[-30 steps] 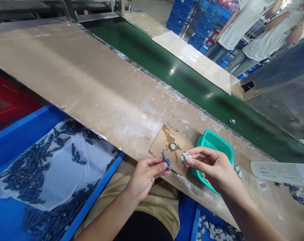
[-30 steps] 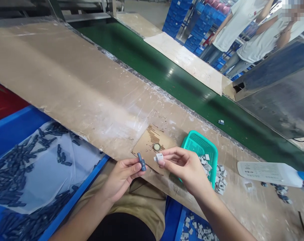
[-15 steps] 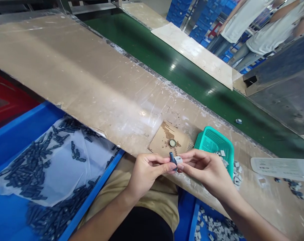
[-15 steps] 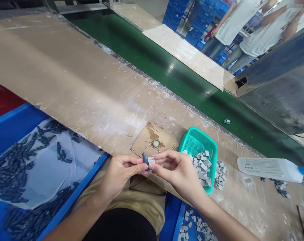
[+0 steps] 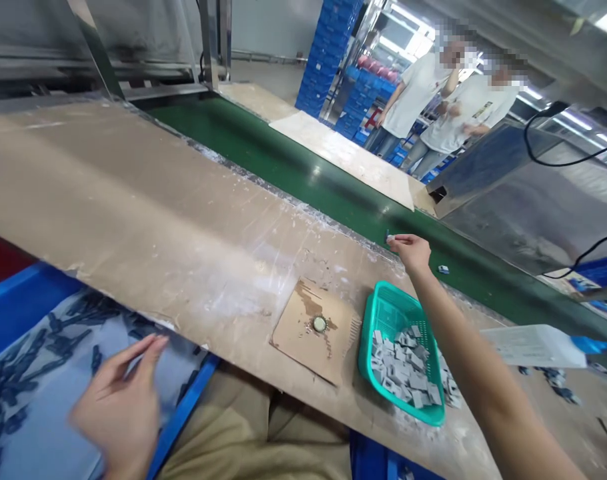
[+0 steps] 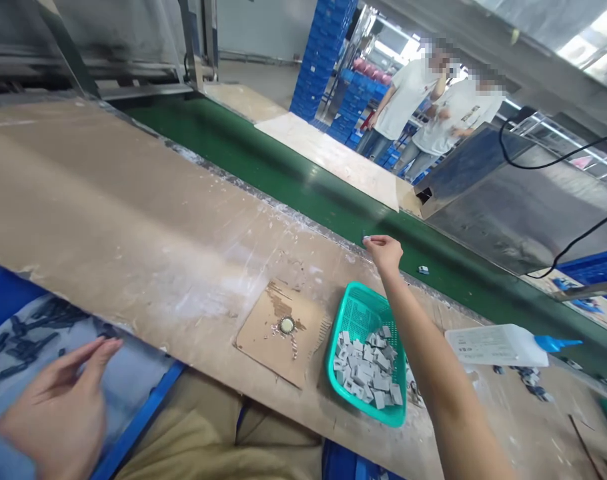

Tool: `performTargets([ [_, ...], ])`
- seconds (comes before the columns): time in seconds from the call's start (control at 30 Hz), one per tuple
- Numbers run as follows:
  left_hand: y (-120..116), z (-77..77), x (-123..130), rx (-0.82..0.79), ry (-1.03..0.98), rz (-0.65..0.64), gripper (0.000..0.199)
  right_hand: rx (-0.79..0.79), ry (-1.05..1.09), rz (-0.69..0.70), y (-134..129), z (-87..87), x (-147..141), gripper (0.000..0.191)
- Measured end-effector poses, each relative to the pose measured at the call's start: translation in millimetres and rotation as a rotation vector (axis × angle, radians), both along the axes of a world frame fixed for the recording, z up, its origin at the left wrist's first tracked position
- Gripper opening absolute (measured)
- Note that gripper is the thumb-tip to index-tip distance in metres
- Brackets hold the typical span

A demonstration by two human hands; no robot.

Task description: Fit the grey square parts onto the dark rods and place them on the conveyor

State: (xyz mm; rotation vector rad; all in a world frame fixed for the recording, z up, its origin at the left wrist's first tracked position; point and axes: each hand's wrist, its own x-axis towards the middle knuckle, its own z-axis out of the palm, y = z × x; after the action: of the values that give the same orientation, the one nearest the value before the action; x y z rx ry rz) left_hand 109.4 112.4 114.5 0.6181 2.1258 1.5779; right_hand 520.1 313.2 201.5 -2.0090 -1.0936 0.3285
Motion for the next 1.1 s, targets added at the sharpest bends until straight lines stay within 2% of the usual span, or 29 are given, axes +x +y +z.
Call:
performTargets([
  [0.07, -1.7, -18.9, -32.4, -0.137, 0.012, -0.024, 0.038, -0.009, 0.021, -0.060, 20.6, -3.5, 21.1, 0.010],
  [0.17, -2.0, -42.6, -74.0, -0.438, 0.088, -0.178, 0.040, -0.008, 0.062, -0.066, 27.4, -8.2, 35.7, 0.013],
  [0.27, 4.7, -57.2, -102.3, -0.651, 0.263, -0.198, 0.042, 0.023, 0.075, 0.012, 9.3, -6.4, 34.4, 0.016],
  [0.33, 14.6, -63.3, -111.8, -0.713, 0.309, -0.178, 0.045, 0.037, 0.063, 0.074, -15.6, -1.6, 27.6, 0.016],
  [0.43, 32.9, -72.5, -112.3, -0.678, 0.351, -0.266, 0.060, -0.018, -0.024, 0.246, -67.8, 6.7, 13.1, 0.020],
  [0.5, 42.3, -81.1, -105.3, -0.609, 0.365, -0.360, 0.060, -0.159, -0.151, 0.425, -105.1, 9.3, 2.7, 0.023],
  [0.6, 47.4, -95.2, -89.9, -0.536, 0.456, -0.501, 0.033, -0.413, -0.286, 0.628, -149.6, 5.3, -11.3, 0.032],
  [0.7, 44.0, -103.9, -77.5, -0.522, 0.592, -0.598, 0.008, -0.462, -0.322, 0.753, -170.9, -5.4, -19.8, 0.035],
  [0.77, 40.2, -105.6, -74.2, -0.566, 0.630, -0.608, 0.009, -0.448, -0.324, 0.774, -174.5, -12.7, -21.5, 0.029],
  [0.9, 33.8, -105.6, -79.4, -0.684, 0.670, -0.603, 0.030, -0.437, -0.186, 0.699, -174.5, -20.0, -17.3, 0.022],
  [1.03, 23.5, -110.3, -87.1, -0.694, 0.685, -0.635, 0.036, -0.322, -0.012, 0.587, -177.2, -16.8, -10.4, 0.023],
  [1.1, 15.0, -114.4, -87.6, -0.679, 0.689, -0.578, 0.042, -0.257, 0.081, 0.534, -178.2, -12.9, -10.4, 0.028],
])
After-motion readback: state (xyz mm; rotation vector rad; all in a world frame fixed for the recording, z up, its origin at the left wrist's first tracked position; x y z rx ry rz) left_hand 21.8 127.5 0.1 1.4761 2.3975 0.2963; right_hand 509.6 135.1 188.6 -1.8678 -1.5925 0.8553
